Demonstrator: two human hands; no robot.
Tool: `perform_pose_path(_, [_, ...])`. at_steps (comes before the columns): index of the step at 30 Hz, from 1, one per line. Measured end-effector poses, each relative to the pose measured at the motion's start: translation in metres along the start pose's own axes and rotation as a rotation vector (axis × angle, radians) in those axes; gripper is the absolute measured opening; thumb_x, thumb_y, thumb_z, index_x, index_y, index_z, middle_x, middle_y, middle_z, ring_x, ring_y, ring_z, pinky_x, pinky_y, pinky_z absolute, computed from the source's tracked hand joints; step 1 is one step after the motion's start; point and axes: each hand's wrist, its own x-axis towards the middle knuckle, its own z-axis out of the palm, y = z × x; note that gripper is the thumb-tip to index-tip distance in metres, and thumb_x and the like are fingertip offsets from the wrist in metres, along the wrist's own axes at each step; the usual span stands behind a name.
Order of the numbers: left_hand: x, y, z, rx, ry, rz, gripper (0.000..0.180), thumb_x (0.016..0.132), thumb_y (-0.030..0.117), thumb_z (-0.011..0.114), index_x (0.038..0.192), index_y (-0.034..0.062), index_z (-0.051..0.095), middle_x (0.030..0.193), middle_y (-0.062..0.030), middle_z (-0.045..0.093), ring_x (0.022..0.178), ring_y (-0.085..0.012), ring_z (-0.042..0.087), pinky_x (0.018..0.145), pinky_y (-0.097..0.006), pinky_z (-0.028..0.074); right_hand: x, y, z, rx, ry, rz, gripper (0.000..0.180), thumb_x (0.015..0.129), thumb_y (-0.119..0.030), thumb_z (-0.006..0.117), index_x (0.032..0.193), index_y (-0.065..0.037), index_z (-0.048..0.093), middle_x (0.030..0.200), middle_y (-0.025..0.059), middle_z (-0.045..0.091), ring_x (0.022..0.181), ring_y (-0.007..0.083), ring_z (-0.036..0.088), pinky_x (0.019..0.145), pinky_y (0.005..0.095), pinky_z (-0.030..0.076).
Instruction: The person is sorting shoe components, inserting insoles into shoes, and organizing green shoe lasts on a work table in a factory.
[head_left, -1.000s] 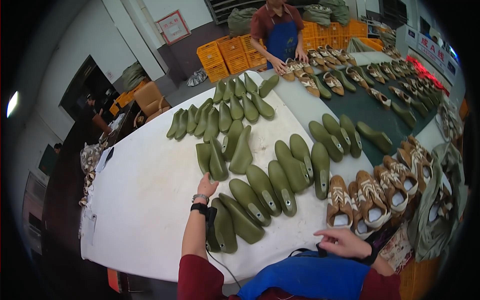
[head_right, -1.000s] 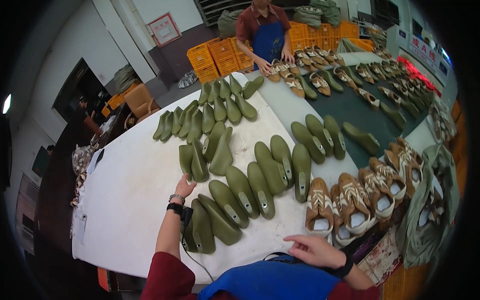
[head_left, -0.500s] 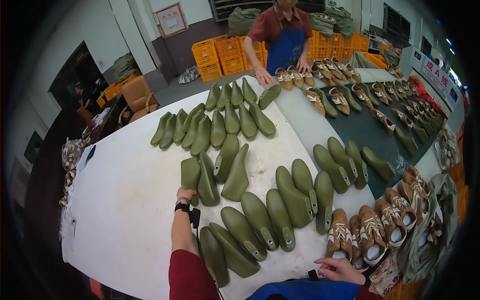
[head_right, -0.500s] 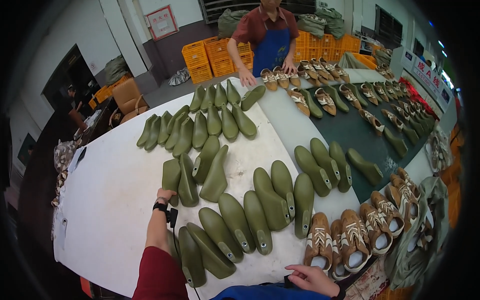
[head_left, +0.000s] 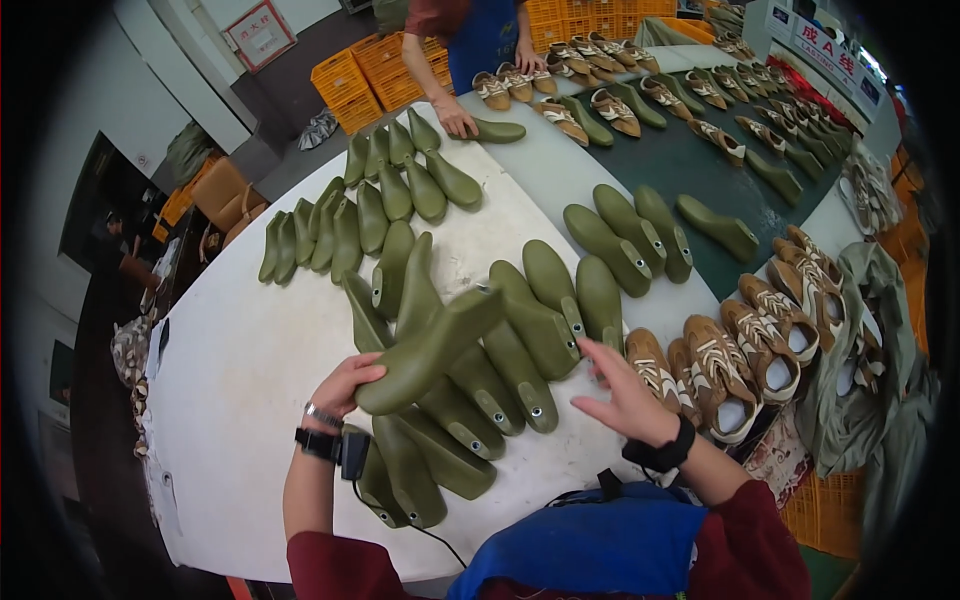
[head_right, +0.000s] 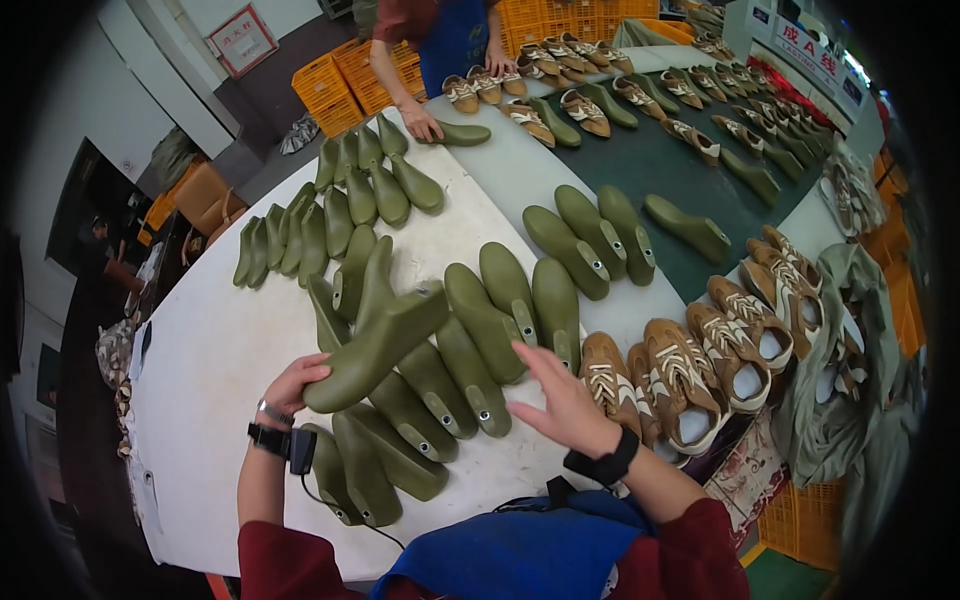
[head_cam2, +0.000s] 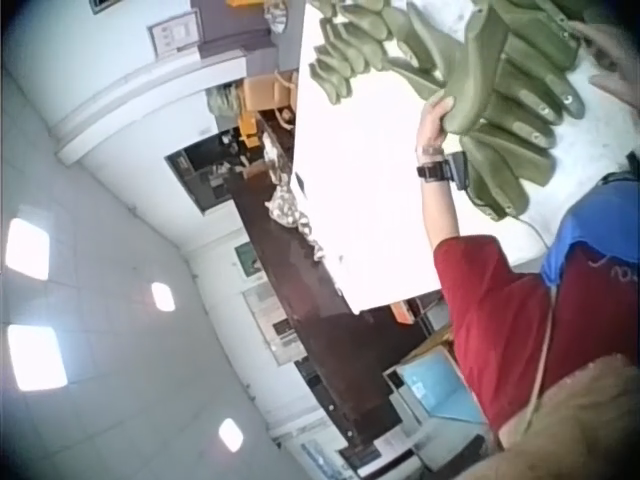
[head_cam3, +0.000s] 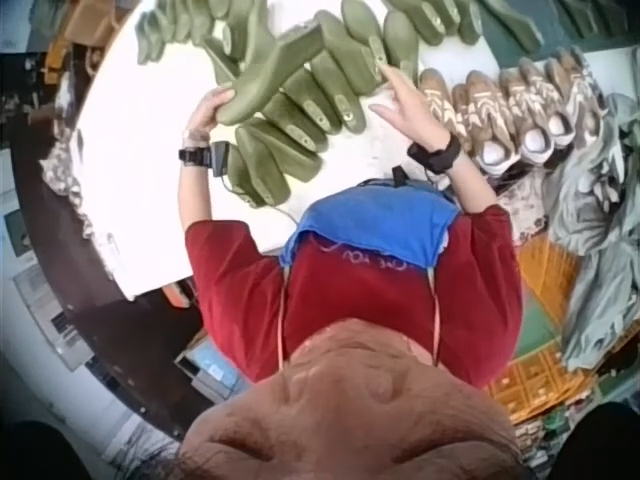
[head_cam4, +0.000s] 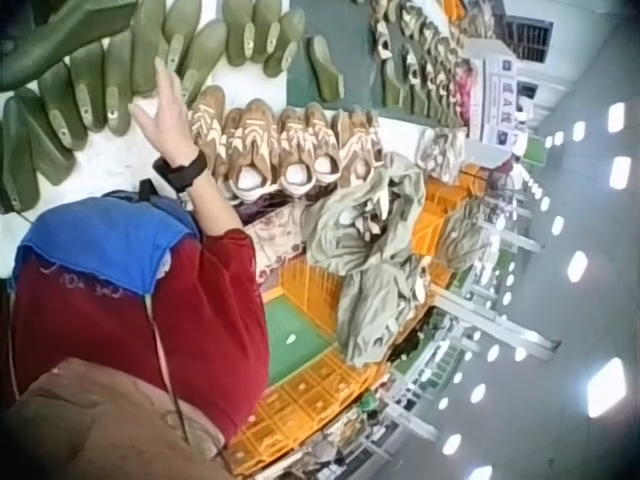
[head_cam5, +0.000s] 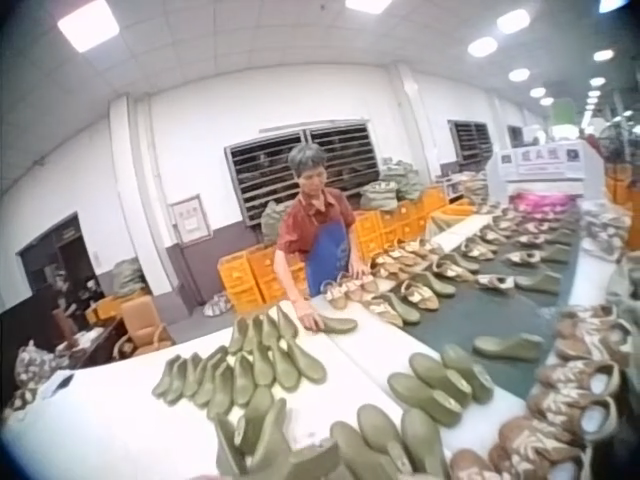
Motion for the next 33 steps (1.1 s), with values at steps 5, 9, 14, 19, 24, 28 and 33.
perform_pose_path(5, [0.086,0.003,0.020,0.273,-0.106,-0.230,0.040,0.081,0.014,0.061,0.118,0.0039,0.049,0.102,-0.0072,0.060,0.091,-0.0140,0.058,0.080,-0.027,0.047,0.025,0.010,0.019,-0.239,0.069,-0.105,0.071,0.071,-0.022,0.068,0.131,-0.011,0.033,0.120,0.0173,0.044,0.102,0.0343,0.048,0.084,0.0395,0.043])
perform_pose_path(9, [0.139,0.018,0.021,0.261,0.020,-0.202,0.043,0.079,0.016,0.063,0.117,0.0047,0.050,0.103,-0.0087,0.060,0.089,-0.0151,0.058,0.080,-0.027,0.047,0.030,0.044,0.033,-0.622,-0.044,-0.149,0.058,0.072,-0.026,0.066,0.123,-0.011,0.044,0.114,0.0143,0.048,0.096,0.0320,0.050,0.079,0.0372,0.045])
perform_pose_path(14, [0.209,-0.020,-0.074,1.380,0.833,0.364,0.076,0.064,0.029,0.072,0.127,0.0054,0.036,0.105,-0.0184,0.057,0.092,-0.0284,0.058,0.079,-0.031,0.047,0.035,0.040,0.049,-0.498,-0.108,-0.077,0.044,0.073,-0.021,0.064,0.113,-0.009,0.051,0.100,0.0113,0.052,0.090,0.0293,0.052,0.072,0.0372,0.046])
perform_pose_path(19, [0.242,-0.043,-0.026,1.147,0.906,-0.168,0.101,0.056,0.038,0.076,0.135,0.0107,0.019,0.116,-0.0171,0.045,0.104,-0.0328,0.048,0.085,-0.042,0.043,0.024,0.047,0.050,-0.513,-0.120,-0.077,0.051,0.071,-0.021,0.065,0.117,-0.007,0.049,0.104,0.0130,0.051,0.091,0.0298,0.052,0.075,0.0376,0.045])
perform_pose_path(24, [0.228,-0.045,0.016,1.366,0.926,-0.278,0.112,0.059,0.031,0.070,0.140,0.0200,-0.006,0.121,-0.0163,0.032,0.111,-0.0321,0.039,0.094,-0.054,0.027,0.025,0.046,0.052,-0.511,-0.089,0.054,0.063,0.072,-0.021,0.065,0.126,-0.002,0.038,0.106,0.0158,0.051,0.092,0.0312,0.053,0.078,0.0375,0.045])
perform_pose_path(28, [0.207,-0.045,0.007,1.431,0.858,-0.360,0.123,0.054,0.035,0.076,0.139,0.0249,-0.013,0.117,-0.0176,0.037,0.103,-0.0328,0.046,0.086,-0.049,0.038,0.020,0.043,0.038,-0.441,-0.083,0.060,0.063,0.075,-0.020,0.062,0.128,-0.001,0.034,0.109,0.0188,0.050,0.093,0.0343,0.052,0.081,0.0380,0.043])
perform_pose_path(33, [0.190,-0.035,-0.054,1.037,0.677,-0.184,0.121,0.055,0.035,0.076,0.139,0.0217,-0.010,0.115,-0.0238,0.045,0.107,-0.0346,0.048,0.088,-0.039,0.043,-0.007,0.032,0.023,-0.376,-0.062,0.025,0.060,0.076,-0.020,0.061,0.129,-0.006,0.036,0.104,0.0146,0.050,0.088,0.0312,0.053,0.076,0.0372,0.045])
